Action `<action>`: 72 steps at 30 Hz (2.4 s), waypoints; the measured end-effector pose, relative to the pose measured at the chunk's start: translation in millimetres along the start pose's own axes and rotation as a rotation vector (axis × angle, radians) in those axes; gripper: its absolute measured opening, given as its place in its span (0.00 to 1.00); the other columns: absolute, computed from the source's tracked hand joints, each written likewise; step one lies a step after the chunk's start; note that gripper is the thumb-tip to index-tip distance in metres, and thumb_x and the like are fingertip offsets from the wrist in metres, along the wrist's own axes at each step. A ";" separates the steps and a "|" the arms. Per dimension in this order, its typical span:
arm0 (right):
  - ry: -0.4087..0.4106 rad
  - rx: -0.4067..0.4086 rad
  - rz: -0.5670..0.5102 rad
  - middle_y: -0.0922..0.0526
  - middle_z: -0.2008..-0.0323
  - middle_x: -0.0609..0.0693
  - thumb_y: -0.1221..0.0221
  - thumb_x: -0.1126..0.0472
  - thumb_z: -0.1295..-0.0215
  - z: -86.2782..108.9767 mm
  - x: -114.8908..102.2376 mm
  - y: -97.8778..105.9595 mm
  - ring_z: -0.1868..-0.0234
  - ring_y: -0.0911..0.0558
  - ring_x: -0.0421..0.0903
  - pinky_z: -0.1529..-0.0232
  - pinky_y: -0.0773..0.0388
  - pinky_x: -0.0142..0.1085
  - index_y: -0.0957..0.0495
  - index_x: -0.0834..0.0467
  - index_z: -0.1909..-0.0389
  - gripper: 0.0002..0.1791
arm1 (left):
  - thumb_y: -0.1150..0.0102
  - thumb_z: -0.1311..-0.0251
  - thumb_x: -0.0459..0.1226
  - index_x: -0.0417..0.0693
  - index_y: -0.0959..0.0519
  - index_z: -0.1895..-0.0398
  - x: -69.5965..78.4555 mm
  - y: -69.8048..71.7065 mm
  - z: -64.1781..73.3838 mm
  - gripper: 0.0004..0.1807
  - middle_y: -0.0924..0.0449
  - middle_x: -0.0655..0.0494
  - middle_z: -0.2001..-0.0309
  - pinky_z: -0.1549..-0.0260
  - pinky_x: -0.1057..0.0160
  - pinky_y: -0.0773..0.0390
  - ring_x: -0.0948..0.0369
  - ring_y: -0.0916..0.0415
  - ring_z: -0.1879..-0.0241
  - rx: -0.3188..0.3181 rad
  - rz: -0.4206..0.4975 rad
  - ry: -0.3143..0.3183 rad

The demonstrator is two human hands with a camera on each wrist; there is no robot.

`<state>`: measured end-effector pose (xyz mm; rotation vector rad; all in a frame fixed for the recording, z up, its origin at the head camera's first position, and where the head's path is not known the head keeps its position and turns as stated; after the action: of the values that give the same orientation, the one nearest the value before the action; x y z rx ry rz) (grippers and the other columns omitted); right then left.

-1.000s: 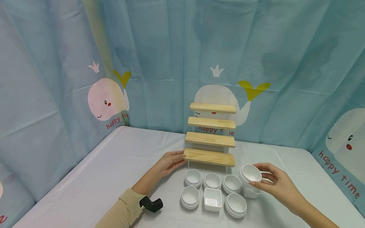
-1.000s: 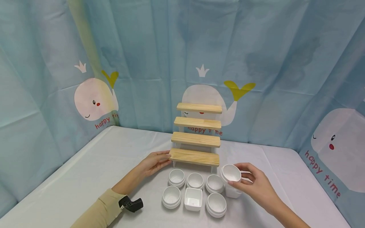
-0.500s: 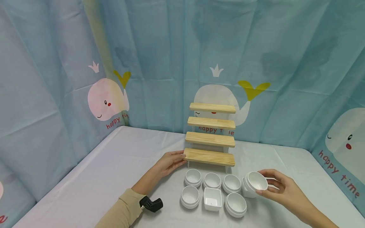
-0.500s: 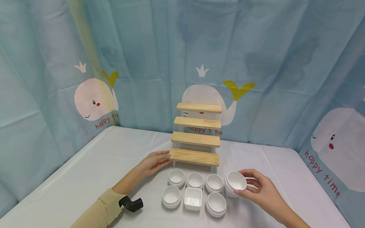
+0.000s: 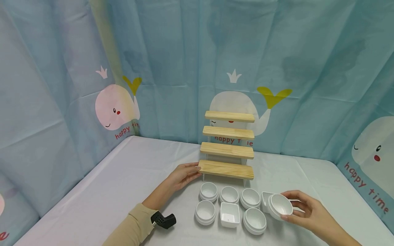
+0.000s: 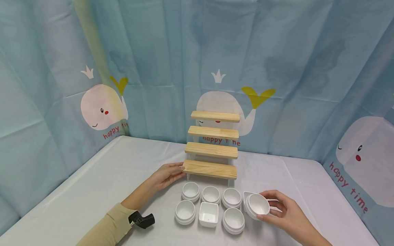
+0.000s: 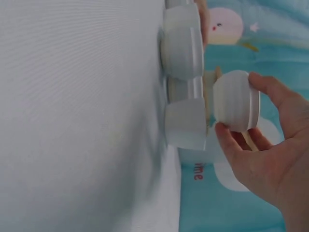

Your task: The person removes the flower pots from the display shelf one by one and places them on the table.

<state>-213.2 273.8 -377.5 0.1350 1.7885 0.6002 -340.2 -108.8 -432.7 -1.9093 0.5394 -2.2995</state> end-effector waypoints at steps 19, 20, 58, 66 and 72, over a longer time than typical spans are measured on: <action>0.059 -0.139 -0.087 0.19 0.46 0.32 0.34 0.76 0.34 12.6 20.0 -10.3 0.49 0.18 0.35 0.54 0.11 0.29 0.25 0.66 0.39 0.23 | 0.47 0.24 0.24 0.20 0.39 0.25 -0.8 -0.6 -2.0 0.28 0.30 0.26 0.31 0.40 0.63 0.15 0.54 0.17 0.44 -0.010 -0.002 -0.003; 0.056 -0.149 -0.093 0.19 0.46 0.32 0.34 0.76 0.34 12.7 21.3 -10.8 0.49 0.18 0.35 0.53 0.11 0.29 0.25 0.67 0.39 0.23 | 0.47 0.24 0.24 0.20 0.39 0.25 -0.7 -0.6 -2.1 0.28 0.30 0.26 0.31 0.40 0.63 0.15 0.54 0.17 0.44 -0.011 -0.006 -0.004; -0.182 -0.307 -0.046 0.22 0.41 0.55 0.34 0.65 0.28 12.1 38.5 -19.9 0.51 0.18 0.31 0.48 0.10 0.36 0.30 0.76 0.36 0.27 | 0.46 0.25 0.24 0.21 0.38 0.25 -0.5 0.7 0.3 0.29 0.28 0.27 0.33 0.42 0.64 0.14 0.57 0.16 0.49 -0.003 -0.007 0.002; -0.123 -0.336 -0.056 0.22 0.42 0.50 0.35 0.67 0.27 11.7 35.2 -18.0 0.50 0.18 0.31 0.50 0.12 0.30 0.31 0.76 0.36 0.26 | 0.46 0.25 0.24 0.22 0.36 0.26 -0.3 0.7 -0.2 0.28 0.29 0.27 0.32 0.41 0.63 0.14 0.55 0.16 0.46 0.009 -0.021 0.014; -0.109 -0.341 -0.008 0.21 0.43 0.54 0.34 0.67 0.28 7.8 33.6 -10.6 0.52 0.19 0.30 0.51 0.10 0.31 0.30 0.77 0.37 0.26 | 0.45 0.26 0.24 0.22 0.35 0.27 0.6 1.7 -2.4 0.27 0.28 0.27 0.33 0.41 0.63 0.14 0.55 0.16 0.47 0.020 -0.029 0.015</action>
<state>-214.2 280.3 -413.0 -0.0722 1.5567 0.8653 -342.9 -110.0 -433.1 -1.9047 0.4911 -2.3296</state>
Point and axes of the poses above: each hand's wrist, its own z-axis away from the middle knuckle, its own y-axis out of the back of the hand, x = y × z, the point moved 8 cm from there along -z, towards the middle knuckle
